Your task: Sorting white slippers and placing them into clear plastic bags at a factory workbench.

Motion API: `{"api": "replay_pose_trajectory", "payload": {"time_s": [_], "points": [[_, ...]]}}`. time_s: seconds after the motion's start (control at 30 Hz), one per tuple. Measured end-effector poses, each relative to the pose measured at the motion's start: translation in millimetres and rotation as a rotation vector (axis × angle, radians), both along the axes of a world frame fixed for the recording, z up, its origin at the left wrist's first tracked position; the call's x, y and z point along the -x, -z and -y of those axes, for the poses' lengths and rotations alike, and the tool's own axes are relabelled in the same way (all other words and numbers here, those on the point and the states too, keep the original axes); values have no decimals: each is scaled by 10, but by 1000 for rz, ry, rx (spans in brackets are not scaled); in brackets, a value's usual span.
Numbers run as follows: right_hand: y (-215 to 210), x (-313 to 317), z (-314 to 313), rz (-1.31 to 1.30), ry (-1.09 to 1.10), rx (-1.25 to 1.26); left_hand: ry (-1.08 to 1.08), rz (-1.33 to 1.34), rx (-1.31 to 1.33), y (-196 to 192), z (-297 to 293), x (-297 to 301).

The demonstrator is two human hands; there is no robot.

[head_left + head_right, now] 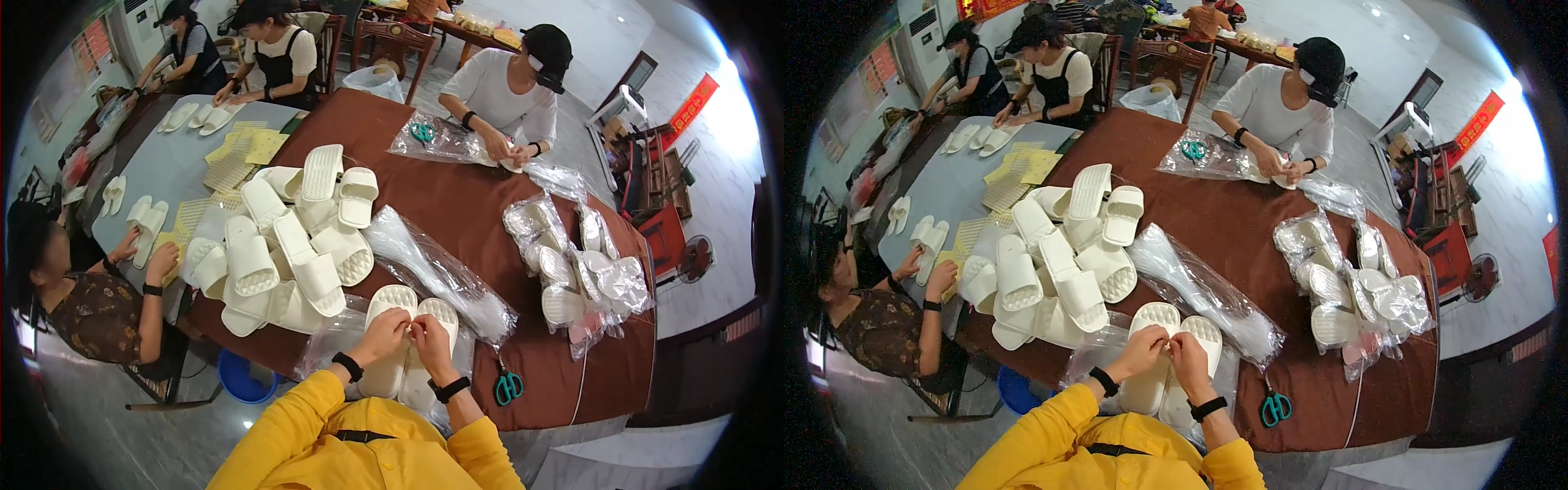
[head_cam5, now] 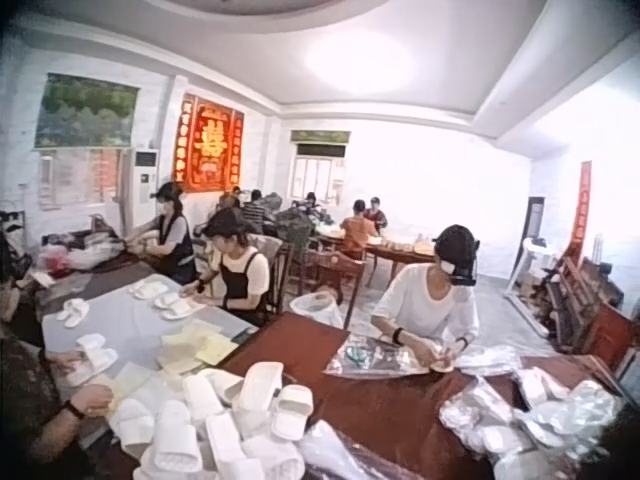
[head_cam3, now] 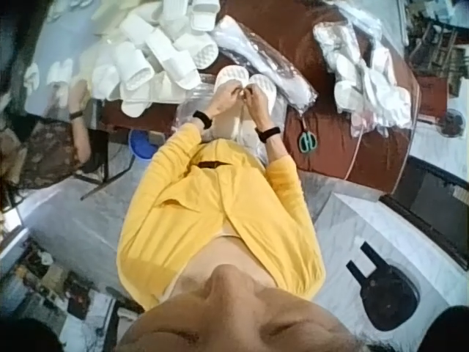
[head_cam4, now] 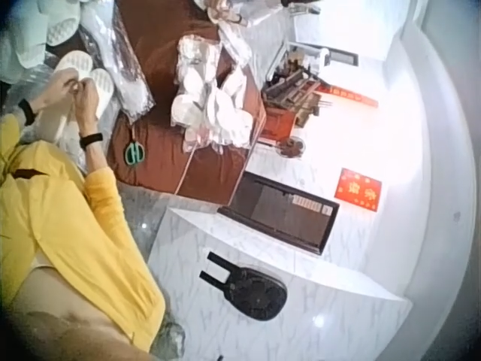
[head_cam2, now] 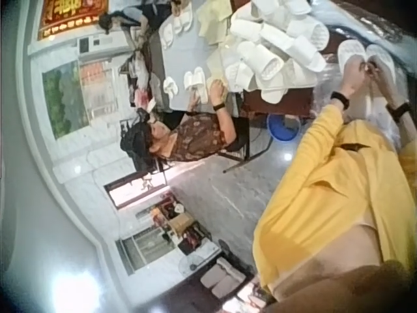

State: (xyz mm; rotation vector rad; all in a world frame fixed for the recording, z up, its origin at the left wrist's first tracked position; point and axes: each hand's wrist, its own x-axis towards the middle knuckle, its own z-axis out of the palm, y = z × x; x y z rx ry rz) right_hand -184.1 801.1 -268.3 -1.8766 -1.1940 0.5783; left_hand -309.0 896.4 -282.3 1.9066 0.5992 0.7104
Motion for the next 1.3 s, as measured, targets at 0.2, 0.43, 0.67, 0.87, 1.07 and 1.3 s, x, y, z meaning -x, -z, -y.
{"api": "replay_pose_trajectory", "payload": {"time_s": [0.2, 0.43, 0.67, 0.87, 1.07, 1.3], "points": [[2, -13, -29, 205, -60, -58, -30, 15, 19, -59, 7, -11], [13, -24, -2, -114, -63, -49, -66, 18, 88, -54, 28, -2], [-151, -32, 95, 1, -21, -129, -174, 17, -179, -364, -62, 63], [-319, -171, 341, 344, -20, 52, -496, -377, -569, -739, -788, 736], [-48, -233, 366, 603, -250, 277, -354, -710, -645, -610, -965, 1156], [-858, -413, 144, 513, -326, 307, -684, -37, -387, -1167, -1114, 1607]]}}
